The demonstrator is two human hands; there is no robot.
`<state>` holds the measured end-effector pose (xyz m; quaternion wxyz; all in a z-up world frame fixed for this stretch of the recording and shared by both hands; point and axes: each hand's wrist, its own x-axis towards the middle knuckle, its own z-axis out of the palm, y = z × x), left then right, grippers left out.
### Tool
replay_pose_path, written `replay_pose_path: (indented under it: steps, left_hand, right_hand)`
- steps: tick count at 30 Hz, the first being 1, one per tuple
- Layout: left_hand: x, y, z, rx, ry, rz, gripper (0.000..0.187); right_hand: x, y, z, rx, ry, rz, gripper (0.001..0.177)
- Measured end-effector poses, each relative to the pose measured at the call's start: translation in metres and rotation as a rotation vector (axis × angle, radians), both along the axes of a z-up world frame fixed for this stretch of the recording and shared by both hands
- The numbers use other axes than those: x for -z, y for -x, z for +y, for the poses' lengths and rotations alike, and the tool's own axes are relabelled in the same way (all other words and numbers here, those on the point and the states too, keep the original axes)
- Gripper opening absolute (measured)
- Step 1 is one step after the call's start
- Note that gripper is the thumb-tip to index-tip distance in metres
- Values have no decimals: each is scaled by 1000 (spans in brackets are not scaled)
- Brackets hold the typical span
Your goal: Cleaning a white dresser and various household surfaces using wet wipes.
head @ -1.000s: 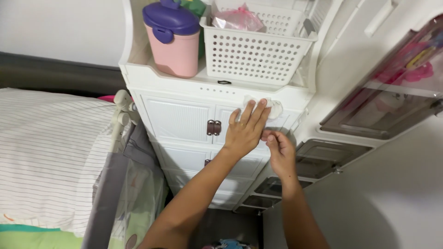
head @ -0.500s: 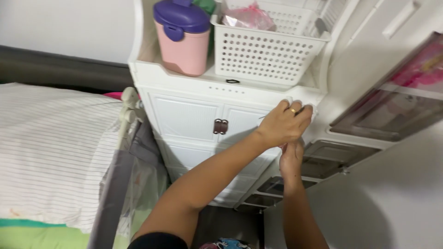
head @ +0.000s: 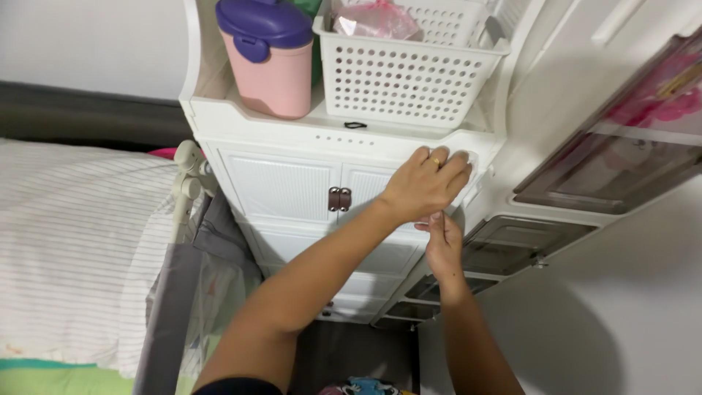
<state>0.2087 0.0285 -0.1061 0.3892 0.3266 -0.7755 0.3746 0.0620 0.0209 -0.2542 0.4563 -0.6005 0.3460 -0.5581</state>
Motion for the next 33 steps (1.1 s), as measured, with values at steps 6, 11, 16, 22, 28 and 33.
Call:
replay_pose_path:
  steps: [6,11,16,22,28,33]
  left_hand:
    - [-1,-61,30,-42,-107,-13,46]
    - [-4,-133,56,-169,-84,27,34]
    - [-14,-153,70,-254,-113,90,35]
    - [-6,-111,49,-141,-144,122,38]
    - [-7,-14,12,-44,-71,142,31]
    - [2,45,-3,32,-133,310,9]
  right_hand:
    - [-20,-31,10,-62,45,74,47]
    - [-24,-69,18,-132,51,94,51]
    - [-16,-117,25,-213,42,80,48]
    - [1,-119,20,-307,95,57,36]
    - [6,-67,6,-85,188,247,22]
    - [-13,-40,13,-182,-60,-108,31]
